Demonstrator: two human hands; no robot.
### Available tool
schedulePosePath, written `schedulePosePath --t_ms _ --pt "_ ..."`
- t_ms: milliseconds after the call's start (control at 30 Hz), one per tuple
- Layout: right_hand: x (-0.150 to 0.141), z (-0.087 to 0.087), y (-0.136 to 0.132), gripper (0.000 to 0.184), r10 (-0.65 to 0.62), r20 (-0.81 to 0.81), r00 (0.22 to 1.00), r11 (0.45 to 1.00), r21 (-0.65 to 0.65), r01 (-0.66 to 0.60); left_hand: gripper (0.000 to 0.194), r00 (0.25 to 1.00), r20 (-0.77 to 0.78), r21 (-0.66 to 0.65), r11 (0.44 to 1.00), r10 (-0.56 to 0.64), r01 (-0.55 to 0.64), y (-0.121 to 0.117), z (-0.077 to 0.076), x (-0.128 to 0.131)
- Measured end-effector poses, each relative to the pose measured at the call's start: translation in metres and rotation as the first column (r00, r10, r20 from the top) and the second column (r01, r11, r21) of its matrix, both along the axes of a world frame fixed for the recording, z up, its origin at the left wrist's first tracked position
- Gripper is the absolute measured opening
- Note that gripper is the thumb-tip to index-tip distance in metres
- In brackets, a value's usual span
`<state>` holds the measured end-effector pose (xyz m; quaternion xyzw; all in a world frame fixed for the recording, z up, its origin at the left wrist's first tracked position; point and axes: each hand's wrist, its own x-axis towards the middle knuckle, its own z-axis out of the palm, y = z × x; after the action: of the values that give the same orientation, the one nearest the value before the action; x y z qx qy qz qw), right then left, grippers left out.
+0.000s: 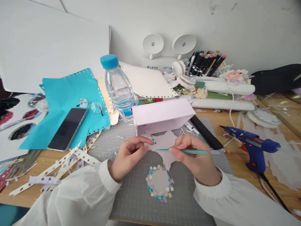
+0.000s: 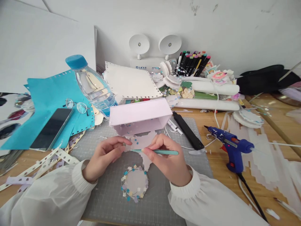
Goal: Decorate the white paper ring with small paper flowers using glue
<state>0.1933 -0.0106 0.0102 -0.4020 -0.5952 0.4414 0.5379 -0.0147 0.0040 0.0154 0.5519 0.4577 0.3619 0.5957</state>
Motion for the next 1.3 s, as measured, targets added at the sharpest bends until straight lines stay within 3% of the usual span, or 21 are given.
schedulePosePath --t_ms 167,333,500,633,800,1100,1300 --pt "0.000 -0.007 0.003 0.022 0.022 -0.185 0.983 0.988 -0.149 -0.050 0.025 0.992 0.023 0.006 0.992 -0.128 0.127 -0.004 0.001 -0.001" --pt "-0.001 -0.007 0.003 0.021 0.038 -0.226 0.973 0.984 -0.161 -0.075 0.022 0.991 0.023 0.025 0.991 -0.135 0.134 -0.004 -0.001 -0.001" --pt "0.004 -0.002 0.004 0.015 -0.039 0.012 0.999 0.999 0.018 0.039 0.022 0.993 0.120 0.037 0.999 0.010 -0.015 -0.002 -0.002 -0.001" --pt "0.005 0.000 0.005 0.017 -0.042 0.190 0.981 0.985 0.174 0.009 0.028 0.971 0.201 0.039 0.990 0.126 -0.137 0.000 -0.003 -0.002" --pt "0.002 -0.007 0.005 0.020 -0.064 0.337 0.939 0.952 0.302 -0.043 0.035 0.971 0.197 0.062 0.987 0.133 -0.147 0.001 -0.004 -0.001" --pt "-0.002 -0.015 0.008 0.016 -0.094 0.388 0.917 0.974 0.227 0.004 0.037 0.971 0.214 0.064 0.991 0.104 -0.120 0.001 -0.007 -0.002" --pt "0.000 -0.014 0.005 0.016 -0.031 0.393 0.919 0.989 0.147 -0.029 0.037 0.973 0.205 0.071 0.990 0.105 -0.122 0.001 -0.007 -0.002"
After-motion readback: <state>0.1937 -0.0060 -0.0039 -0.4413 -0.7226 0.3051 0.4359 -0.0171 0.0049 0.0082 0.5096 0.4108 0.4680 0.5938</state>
